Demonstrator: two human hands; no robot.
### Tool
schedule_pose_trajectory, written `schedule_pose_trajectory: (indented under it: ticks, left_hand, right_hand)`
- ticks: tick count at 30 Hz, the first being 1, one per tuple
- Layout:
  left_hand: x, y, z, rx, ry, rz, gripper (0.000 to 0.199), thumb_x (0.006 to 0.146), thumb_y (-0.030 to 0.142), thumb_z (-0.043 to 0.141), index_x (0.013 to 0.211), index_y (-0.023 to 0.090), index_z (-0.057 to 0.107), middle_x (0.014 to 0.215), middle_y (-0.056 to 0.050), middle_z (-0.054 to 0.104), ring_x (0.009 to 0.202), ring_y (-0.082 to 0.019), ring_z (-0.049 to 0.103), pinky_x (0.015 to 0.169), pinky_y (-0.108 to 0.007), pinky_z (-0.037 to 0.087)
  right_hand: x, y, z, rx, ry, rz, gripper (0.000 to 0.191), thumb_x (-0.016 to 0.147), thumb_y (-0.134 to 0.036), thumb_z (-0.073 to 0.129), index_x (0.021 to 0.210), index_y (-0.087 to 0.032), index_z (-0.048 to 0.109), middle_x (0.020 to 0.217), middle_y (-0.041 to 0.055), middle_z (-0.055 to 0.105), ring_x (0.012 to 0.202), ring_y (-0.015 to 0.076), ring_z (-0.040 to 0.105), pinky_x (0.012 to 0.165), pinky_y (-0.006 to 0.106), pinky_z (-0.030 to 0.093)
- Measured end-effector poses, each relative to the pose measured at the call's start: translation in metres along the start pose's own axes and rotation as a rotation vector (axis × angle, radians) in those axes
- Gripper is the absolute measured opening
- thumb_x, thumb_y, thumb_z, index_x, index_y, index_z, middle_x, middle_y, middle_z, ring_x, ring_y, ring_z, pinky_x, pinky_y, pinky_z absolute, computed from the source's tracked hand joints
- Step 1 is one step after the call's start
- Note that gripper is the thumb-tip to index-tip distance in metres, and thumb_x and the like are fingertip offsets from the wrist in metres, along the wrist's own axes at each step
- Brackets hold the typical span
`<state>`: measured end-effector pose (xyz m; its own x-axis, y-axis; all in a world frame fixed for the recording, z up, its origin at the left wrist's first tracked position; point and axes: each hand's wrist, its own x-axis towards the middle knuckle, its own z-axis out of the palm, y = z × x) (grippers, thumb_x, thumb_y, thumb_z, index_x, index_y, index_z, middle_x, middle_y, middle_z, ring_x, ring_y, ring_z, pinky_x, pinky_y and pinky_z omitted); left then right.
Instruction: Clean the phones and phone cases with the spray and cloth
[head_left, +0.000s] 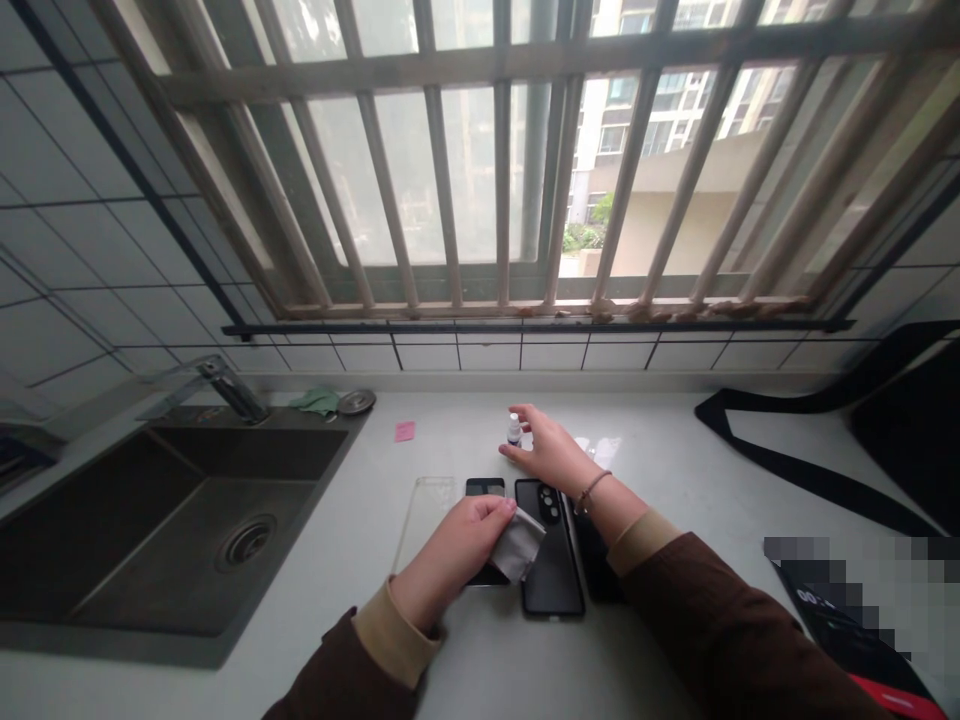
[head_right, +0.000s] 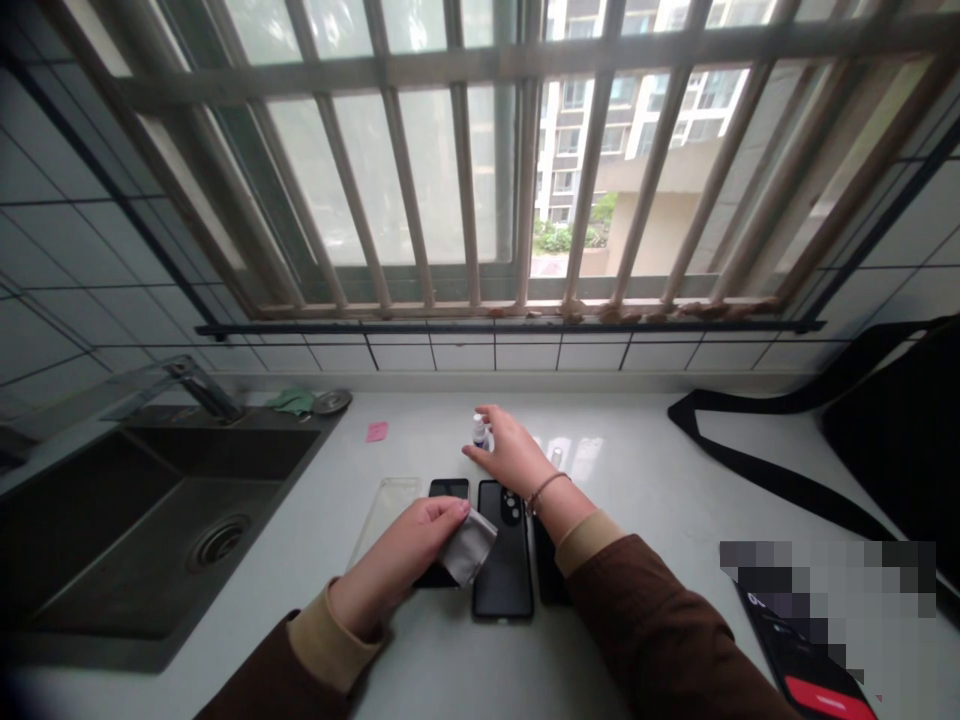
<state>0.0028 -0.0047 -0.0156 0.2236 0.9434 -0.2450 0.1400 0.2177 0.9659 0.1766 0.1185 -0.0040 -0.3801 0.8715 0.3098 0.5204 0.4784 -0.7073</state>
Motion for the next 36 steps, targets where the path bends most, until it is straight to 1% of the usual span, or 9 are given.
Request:
schedule_pose_trajectory:
  ticks: [9,14,17,20,22,25,30,32,36]
  left_hand:
    - [0.001,-0.001,-0.001,-0.003,-0.002,-0.001,0.055,0.091,0.068,0.065,0.084,0.014,0.072,0.072,-0.003,0.059,0.064,-0.014,0.049,0.058,-0.027,0.034]
    - [-0.001,0.002,0.0,-0.011,0.0,-0.01,0.056,0.09,0.069,0.066,0.085,0.014,0.072,0.071,-0.002,0.06,0.061,-0.013,0.048,0.057,-0.027,0.034]
    - [-0.003,0.007,0.001,-0.063,-0.013,-0.054,0.055,0.088,0.07,0.067,0.086,0.015,0.07,0.068,0.0,0.057,0.057,-0.013,0.048,0.054,-0.026,0.035]
    - [-0.006,0.011,0.002,-0.096,-0.018,-0.035,0.055,0.088,0.07,0.067,0.082,0.016,0.066,0.065,0.001,0.055,0.056,-0.013,0.047,0.053,-0.025,0.035]
    - [-0.007,0.014,0.001,-0.087,0.007,0.015,0.054,0.09,0.068,0.067,0.077,0.016,0.064,0.066,0.0,0.055,0.058,-0.012,0.046,0.055,-0.025,0.034]
    - [-0.008,0.016,0.0,-0.112,0.03,0.06,0.05,0.094,0.063,0.066,0.08,0.015,0.065,0.071,0.0,0.057,0.062,-0.012,0.047,0.058,-0.025,0.036]
    - [-0.012,0.017,0.0,-0.215,0.041,0.123,0.046,0.096,0.06,0.065,0.093,0.015,0.071,0.081,-0.003,0.064,0.069,-0.015,0.054,0.063,-0.025,0.045]
    - [-0.012,0.018,0.0,-0.242,0.07,0.144,0.047,0.096,0.061,0.065,0.097,0.014,0.073,0.086,-0.005,0.068,0.073,-0.016,0.058,0.065,-0.026,0.048]
    - [-0.013,0.022,0.0,-0.26,0.091,0.13,0.055,0.094,0.064,0.067,0.112,0.014,0.077,0.102,-0.011,0.075,0.085,-0.022,0.067,0.069,-0.03,0.056]
  right_hand:
    - [0.001,0.002,0.002,0.006,0.009,-0.02,0.062,0.087,-0.032,0.082,0.141,-0.02,0.053,0.132,0.0143,0.068,0.115,0.0251,0.07,0.101,0.042,0.055]
    - [-0.002,-0.002,-0.004,-0.028,0.045,-0.027,0.072,0.086,-0.033,0.083,0.148,-0.021,0.049,0.144,0.0169,0.06,0.138,0.0316,0.058,0.118,0.05,0.045]
    - [-0.01,-0.014,-0.019,-0.069,0.154,-0.058,0.086,0.086,-0.035,0.084,0.158,-0.019,0.04,0.155,0.0201,0.049,0.149,0.0351,0.046,0.125,0.054,0.037]
    - [-0.029,-0.031,-0.038,-0.071,0.306,-0.093,0.072,0.097,-0.043,0.071,0.158,-0.02,0.042,0.152,0.0205,0.052,0.147,0.0362,0.048,0.123,0.057,0.039]
    - [-0.046,-0.039,-0.044,-0.006,0.353,-0.039,0.051,0.103,-0.047,0.061,0.147,-0.022,0.056,0.144,0.0192,0.06,0.138,0.0361,0.056,0.115,0.056,0.048]
    - [-0.074,-0.045,-0.041,0.223,0.217,0.163,0.043,0.103,-0.059,0.055,0.117,-0.024,0.075,0.124,0.015,0.073,0.12,0.0337,0.067,0.102,0.049,0.057]
    - [-0.105,-0.048,-0.015,0.825,-0.207,0.457,0.055,0.094,-0.069,0.066,0.117,-0.021,0.079,0.118,0.0112,0.077,0.116,0.0313,0.07,0.101,0.045,0.056]
    - [-0.109,-0.051,-0.008,0.954,-0.276,0.454,0.052,0.093,-0.065,0.072,0.118,-0.02,0.08,0.11,0.0095,0.078,0.108,0.0284,0.072,0.099,0.043,0.055]
    - [-0.111,-0.056,-0.002,1.075,-0.23,0.364,0.043,0.093,-0.057,0.077,0.115,-0.02,0.082,0.099,0.0066,0.079,0.095,0.0247,0.073,0.096,0.042,0.054]
